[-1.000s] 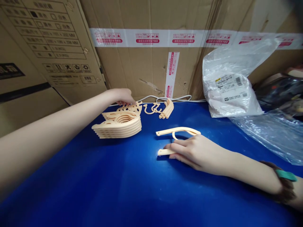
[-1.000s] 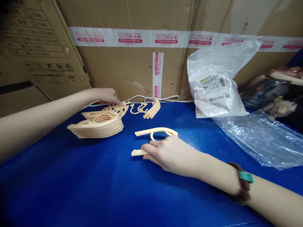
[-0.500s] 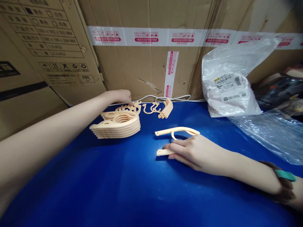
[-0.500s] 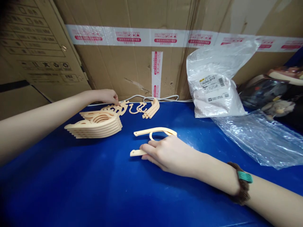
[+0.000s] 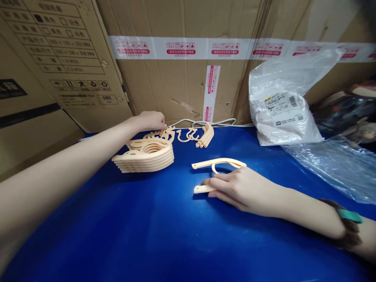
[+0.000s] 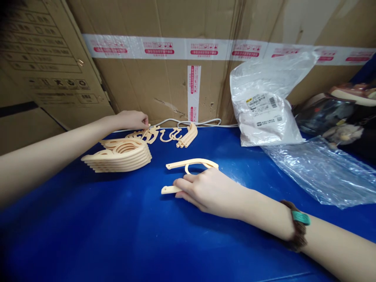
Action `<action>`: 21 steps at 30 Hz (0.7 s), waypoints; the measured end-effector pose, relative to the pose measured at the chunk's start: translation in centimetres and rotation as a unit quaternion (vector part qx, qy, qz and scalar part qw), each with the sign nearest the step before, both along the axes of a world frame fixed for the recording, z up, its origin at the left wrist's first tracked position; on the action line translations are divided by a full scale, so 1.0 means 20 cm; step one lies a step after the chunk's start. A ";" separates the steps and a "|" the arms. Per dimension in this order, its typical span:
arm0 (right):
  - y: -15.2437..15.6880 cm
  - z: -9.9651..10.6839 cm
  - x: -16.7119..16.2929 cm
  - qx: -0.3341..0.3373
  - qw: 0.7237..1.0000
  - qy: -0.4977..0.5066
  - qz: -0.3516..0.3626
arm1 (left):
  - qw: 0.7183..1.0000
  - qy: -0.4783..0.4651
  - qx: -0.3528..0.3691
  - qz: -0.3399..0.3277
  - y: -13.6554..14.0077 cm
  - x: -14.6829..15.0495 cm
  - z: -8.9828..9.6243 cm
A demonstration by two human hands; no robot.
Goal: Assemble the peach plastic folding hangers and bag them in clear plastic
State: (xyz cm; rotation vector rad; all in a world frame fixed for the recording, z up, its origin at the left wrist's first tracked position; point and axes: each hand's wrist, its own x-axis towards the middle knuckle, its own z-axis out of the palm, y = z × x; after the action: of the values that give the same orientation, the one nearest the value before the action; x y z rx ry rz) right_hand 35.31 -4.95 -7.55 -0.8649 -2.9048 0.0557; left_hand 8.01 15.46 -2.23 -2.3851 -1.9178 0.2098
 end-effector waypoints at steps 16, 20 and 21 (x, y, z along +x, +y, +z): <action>0.00 0.01 -0.01 0.006 1.000 -0.016 -0.002 | 0.926 -0.095 0.330 -0.158 -0.46 0.16 0.49; 0.00 0.00 -0.01 0.025 1.000 -0.016 -0.005 | 0.913 -0.030 0.354 -0.202 -0.84 0.30 0.38; 0.00 0.00 -0.01 0.030 0.999 -0.014 -0.003 | 0.924 -0.007 0.332 -0.188 -0.93 0.32 0.31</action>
State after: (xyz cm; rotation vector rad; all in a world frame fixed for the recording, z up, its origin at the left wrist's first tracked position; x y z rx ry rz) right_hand 35.15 -5.01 -7.52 -0.8725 -2.9132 -0.0451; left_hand 14.50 -3.20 4.05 -2.1858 -1.2042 -0.4150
